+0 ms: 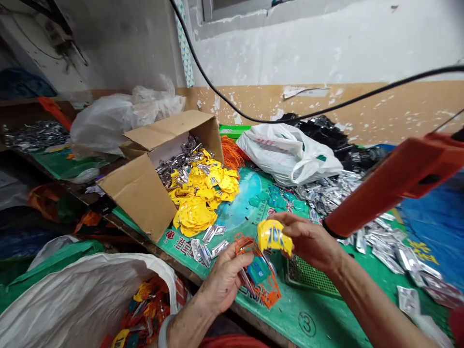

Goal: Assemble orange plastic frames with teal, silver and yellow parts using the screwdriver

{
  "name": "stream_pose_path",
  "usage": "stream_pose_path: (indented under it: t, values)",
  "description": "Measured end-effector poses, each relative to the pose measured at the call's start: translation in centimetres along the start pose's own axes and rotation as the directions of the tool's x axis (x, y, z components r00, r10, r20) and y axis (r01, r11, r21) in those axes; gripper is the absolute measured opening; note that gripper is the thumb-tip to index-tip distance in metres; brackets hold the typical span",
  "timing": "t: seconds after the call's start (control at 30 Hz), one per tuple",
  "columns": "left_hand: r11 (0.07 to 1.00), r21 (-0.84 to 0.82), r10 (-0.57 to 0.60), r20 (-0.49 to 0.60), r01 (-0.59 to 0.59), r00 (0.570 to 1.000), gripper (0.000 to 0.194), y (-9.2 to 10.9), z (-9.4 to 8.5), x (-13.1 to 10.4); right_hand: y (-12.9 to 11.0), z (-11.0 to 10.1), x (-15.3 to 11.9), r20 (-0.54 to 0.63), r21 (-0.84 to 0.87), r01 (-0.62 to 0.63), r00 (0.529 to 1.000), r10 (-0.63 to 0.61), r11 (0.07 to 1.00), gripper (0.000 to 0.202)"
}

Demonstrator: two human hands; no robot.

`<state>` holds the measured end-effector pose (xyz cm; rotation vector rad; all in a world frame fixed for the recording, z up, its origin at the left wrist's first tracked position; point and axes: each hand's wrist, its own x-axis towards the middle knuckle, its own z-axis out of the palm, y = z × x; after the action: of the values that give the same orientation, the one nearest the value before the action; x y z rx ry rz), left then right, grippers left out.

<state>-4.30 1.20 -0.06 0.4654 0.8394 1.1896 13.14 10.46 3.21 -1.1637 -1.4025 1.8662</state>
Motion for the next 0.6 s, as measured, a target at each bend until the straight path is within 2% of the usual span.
stream_pose_path:
  t: [0.07,0.13,0.23,0.33,0.4,0.5,0.6]
  values:
    - [0.998,0.063,-0.01,0.069,0.005,0.998,0.036,-0.1,0.7,-0.3,0.3,0.1,-1.3,0.032,-0.011,-0.017,0.999,0.018,1.0,0.041]
    - [0.99,0.137,-0.033,0.117,0.017,0.993,0.038,-0.4,1.3,-0.4,0.6,0.3,-2.2,0.014,-0.058,0.005,1.0,-0.004,0.998,0.041]
    - [0.952,0.307,-0.021,0.134,-0.022,0.991,0.033,-0.7,2.0,-0.4,1.2,0.8,-2.9,-0.098,-0.253,0.159,0.977,-0.188,0.954,0.036]
    - [0.826,0.553,0.046,0.126,-0.109,0.991,0.024,-0.7,2.5,-0.2,1.5,1.7,-3.8,-0.125,-0.513,0.255,0.922,-0.365,0.82,0.037]
    - [0.69,0.703,0.113,0.129,-0.171,0.985,0.022,-0.7,2.8,-0.2,1.5,2.5,-4.4,-0.128,-0.584,0.226,0.923,-0.364,0.779,0.044]
    - [0.493,0.818,0.251,0.191,-0.296,0.949,0.026,-0.7,3.4,-0.4,1.3,3.1,-4.9,-0.178,-0.535,0.14,0.945,-0.273,0.833,0.053]
    - [0.371,0.839,0.304,0.295,-0.398,0.906,0.031,-0.7,3.8,-0.9,1.5,2.8,-4.8,-0.143,-0.224,0.114,0.979,-0.148,0.968,0.061]
